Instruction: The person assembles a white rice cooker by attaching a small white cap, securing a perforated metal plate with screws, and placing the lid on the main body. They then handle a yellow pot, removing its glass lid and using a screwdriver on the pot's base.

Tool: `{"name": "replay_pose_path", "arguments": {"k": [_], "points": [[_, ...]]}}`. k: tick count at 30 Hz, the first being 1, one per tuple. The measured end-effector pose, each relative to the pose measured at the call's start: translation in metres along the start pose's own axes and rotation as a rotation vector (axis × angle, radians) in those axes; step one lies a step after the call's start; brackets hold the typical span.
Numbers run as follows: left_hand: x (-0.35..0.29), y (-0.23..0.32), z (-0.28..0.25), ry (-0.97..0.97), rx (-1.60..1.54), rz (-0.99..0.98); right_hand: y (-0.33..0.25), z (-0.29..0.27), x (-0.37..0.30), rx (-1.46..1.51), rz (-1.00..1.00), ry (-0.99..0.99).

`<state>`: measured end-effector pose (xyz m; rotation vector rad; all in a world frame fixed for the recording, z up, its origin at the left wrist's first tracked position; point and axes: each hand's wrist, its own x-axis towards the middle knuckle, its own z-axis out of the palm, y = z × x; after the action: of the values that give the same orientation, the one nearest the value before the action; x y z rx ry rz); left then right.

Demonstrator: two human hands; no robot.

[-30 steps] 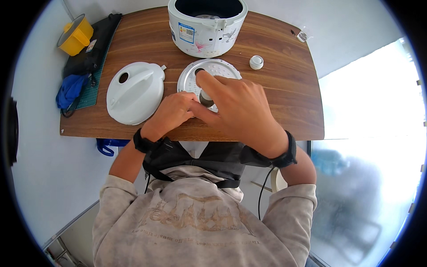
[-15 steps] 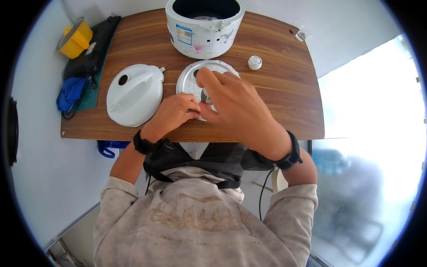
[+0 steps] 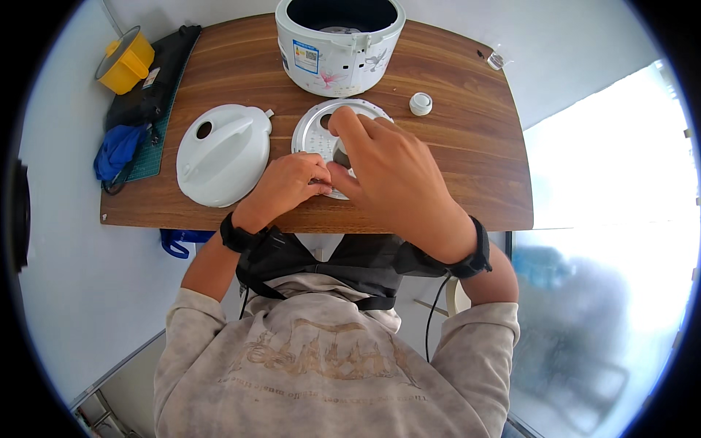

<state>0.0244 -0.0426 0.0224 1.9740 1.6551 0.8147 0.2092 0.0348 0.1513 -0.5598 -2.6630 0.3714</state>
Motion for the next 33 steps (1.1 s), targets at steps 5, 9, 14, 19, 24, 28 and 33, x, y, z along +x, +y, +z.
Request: {"name": "replay_pose_path", "arguments": {"k": [5,9,14,19,24,28,33], "points": [[0.0,0.0,0.002,0.025,0.03,0.027,-0.002,-0.004,-0.002,0.042,-0.05,-0.013],[0.001,0.0,0.0,-0.005,0.088,-0.001,-0.012,-0.011,-0.001,-0.118,0.005,-0.053],[0.002,0.005,-0.002,-0.001,0.07,-0.035,-0.006,-0.007,0.001,-0.024,0.07,-0.089],[0.002,0.002,0.001,0.014,0.079,0.004,0.002,-0.003,-0.001,0.181,-0.012,-0.007],[0.001,0.007,-0.003,-0.003,0.072,0.007,-0.007,-0.015,0.002,0.062,0.024,-0.136],[0.001,0.012,-0.003,0.016,0.051,-0.031,-0.005,-0.012,0.006,-0.171,0.187,-0.175],[0.002,0.006,0.002,0.042,0.099,0.038,-0.002,-0.009,0.004,0.09,0.093,-0.105]]}}
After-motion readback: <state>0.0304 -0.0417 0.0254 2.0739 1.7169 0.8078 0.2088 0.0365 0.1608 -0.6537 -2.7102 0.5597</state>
